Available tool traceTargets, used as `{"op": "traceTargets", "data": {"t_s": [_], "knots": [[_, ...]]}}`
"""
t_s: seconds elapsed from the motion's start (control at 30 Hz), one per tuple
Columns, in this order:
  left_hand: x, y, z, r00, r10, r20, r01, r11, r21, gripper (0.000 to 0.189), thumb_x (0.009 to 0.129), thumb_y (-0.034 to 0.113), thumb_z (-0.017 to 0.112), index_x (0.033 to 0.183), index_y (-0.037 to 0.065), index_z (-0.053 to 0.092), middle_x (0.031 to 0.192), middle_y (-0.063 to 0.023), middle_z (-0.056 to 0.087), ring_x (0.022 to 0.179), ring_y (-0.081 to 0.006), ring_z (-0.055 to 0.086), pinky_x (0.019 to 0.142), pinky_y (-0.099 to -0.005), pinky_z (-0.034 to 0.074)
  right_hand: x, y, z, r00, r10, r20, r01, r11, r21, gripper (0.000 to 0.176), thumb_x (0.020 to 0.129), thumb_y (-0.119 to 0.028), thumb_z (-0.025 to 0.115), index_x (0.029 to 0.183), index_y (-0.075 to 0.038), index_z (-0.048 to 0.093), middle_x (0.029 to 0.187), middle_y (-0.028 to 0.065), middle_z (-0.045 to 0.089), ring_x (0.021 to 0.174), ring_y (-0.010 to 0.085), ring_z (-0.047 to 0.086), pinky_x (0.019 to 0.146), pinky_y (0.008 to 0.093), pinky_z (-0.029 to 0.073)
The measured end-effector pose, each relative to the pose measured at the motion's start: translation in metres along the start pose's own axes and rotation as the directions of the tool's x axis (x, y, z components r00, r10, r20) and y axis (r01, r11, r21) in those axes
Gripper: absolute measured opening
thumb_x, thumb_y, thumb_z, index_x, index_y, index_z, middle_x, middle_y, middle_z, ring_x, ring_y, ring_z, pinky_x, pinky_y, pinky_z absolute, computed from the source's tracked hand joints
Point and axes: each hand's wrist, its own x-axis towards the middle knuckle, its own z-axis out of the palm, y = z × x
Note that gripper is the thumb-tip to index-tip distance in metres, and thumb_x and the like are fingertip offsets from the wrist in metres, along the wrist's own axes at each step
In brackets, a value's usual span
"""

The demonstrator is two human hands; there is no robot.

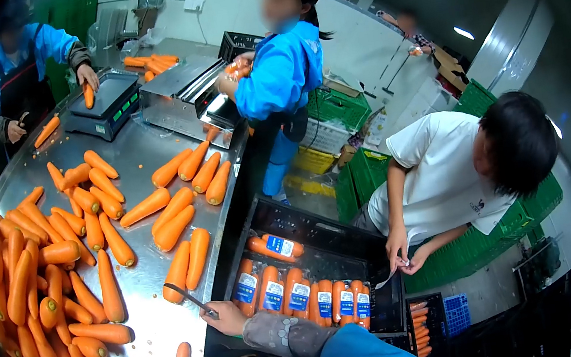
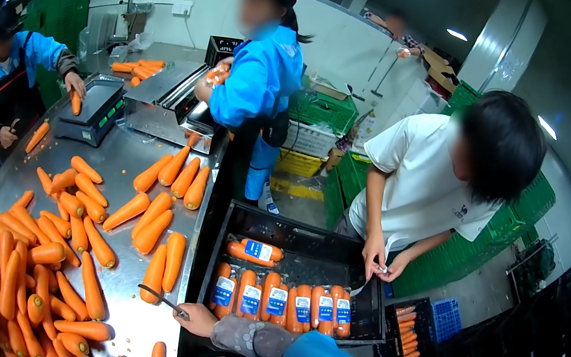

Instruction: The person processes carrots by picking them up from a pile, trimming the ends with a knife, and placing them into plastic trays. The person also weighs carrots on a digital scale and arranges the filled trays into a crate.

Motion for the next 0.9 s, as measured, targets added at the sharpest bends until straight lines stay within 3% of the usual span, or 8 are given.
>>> {"op": "traceTargets", "data": {"t_s": [0.2,0.63,0.67,0.7,0.73,0.8,0.87,0.9], "knots": [[-0.001,0.004,-0.010,1.000,-0.008,-0.015,0.007,0.996,-0.085,0.024,0.080,0.022,0.063,0.097,0.006,0.065,0.089,-0.0180,0.063,0.085,-0.0361,0.058,0.079,-0.0436,0.044,-0.003,-0.004,0.006,0.994,-0.038,-0.105,0.040,0.999,0.016,0.012,0.083,-0.009,0.060,0.091,-0.001,0.059,0.079,0.0163,0.061,0.072,0.0291,0.061,0.068,0.0346,0.048],[0.010,0.030,-0.025,1.000,-0.003,-0.006,0.001,0.964,-0.267,0.022,0.078,0.016,0.066,0.096,0.003,0.066,0.088,-0.0156,0.065,0.083,-0.0343,0.060,0.077,-0.0369,0.048,-0.004,0.005,0.011,0.983,-0.091,-0.159,0.094,0.996,0.005,0.017,0.087,-0.018,0.062,0.094,-0.002,0.062,0.071,0.0091,0.060,0.059,0.0172,0.056,0.056,0.0287,0.045],[0.009,0.038,-0.026,1.000,0.014,-0.027,-0.021,0.958,-0.286,0.022,0.078,0.015,0.066,0.096,0.003,0.066,0.088,-0.0154,0.066,0.083,-0.0342,0.060,0.077,-0.0364,0.048,-0.005,0.005,0.011,0.994,0.046,-0.102,-0.031,0.990,0.138,0.018,0.088,-0.019,0.061,0.095,-0.002,0.062,0.072,0.0078,0.060,0.056,0.0146,0.054,0.053,0.0267,0.043],[0.009,0.043,-0.017,0.987,0.076,-0.139,-0.116,0.943,-0.311,0.014,0.077,0.015,0.068,0.085,0.004,0.068,0.078,-0.0127,0.065,0.073,-0.0324,0.061,0.069,-0.0381,0.048,-0.007,-0.002,0.010,0.984,0.175,-0.023,-0.163,0.952,0.261,0.019,0.089,-0.020,0.059,0.096,-0.002,0.062,0.072,0.0066,0.059,0.053,0.0120,0.051,0.049,0.0247,0.041],[0.013,0.041,-0.005,0.997,0.072,-0.038,-0.081,0.929,-0.361,0.015,0.074,0.016,0.071,0.084,0.005,0.067,0.081,-0.0139,0.065,0.072,-0.0314,0.061,0.068,-0.0391,0.048,-0.010,-0.008,0.010,0.954,0.291,0.071,-0.297,0.881,0.368,0.020,0.090,-0.021,0.058,0.098,-0.003,0.062,0.072,0.0053,0.059,0.049,0.0094,0.049,0.045,0.0226,0.039],[0.023,0.038,0.021,0.931,0.348,-0.107,-0.362,0.853,-0.377,0.027,0.061,-0.003,0.069,0.086,0.002,0.059,0.083,-0.0146,0.056,0.081,-0.0330,0.054,0.070,-0.0376,0.042,-0.020,-0.015,0.010,0.966,0.195,0.171,-0.260,0.740,0.620,0.030,0.094,-0.024,0.050,0.107,0.001,0.058,0.080,0.0040,0.060,0.042,0.0064,0.043,0.037,0.0196,0.034],[0.032,0.068,0.031,0.879,0.444,-0.174,-0.475,0.781,-0.407,0.034,0.063,0.005,0.074,0.094,-0.003,0.063,0.098,-0.0201,0.062,0.088,-0.0374,0.058,0.078,-0.0417,0.045,-0.029,-0.032,-0.002,0.952,0.166,0.256,-0.302,0.632,0.713,0.030,0.095,-0.022,0.045,0.108,0.002,0.058,0.071,0.0060,0.059,0.037,0.0094,0.043,0.033,0.0229,0.034],[0.038,0.086,0.040,0.760,0.507,-0.407,-0.630,0.729,-0.269,0.028,0.065,0.008,0.074,0.090,0.000,0.063,0.085,-0.0171,0.062,0.079,-0.0348,0.058,0.069,-0.0402,0.046,-0.029,-0.041,-0.008,0.895,0.246,0.373,-0.447,0.456,0.770,0.030,0.095,-0.019,0.043,0.113,0.002,0.055,0.074,0.0092,0.061,0.038,0.0106,0.045,0.032,0.0241,0.035]]}}
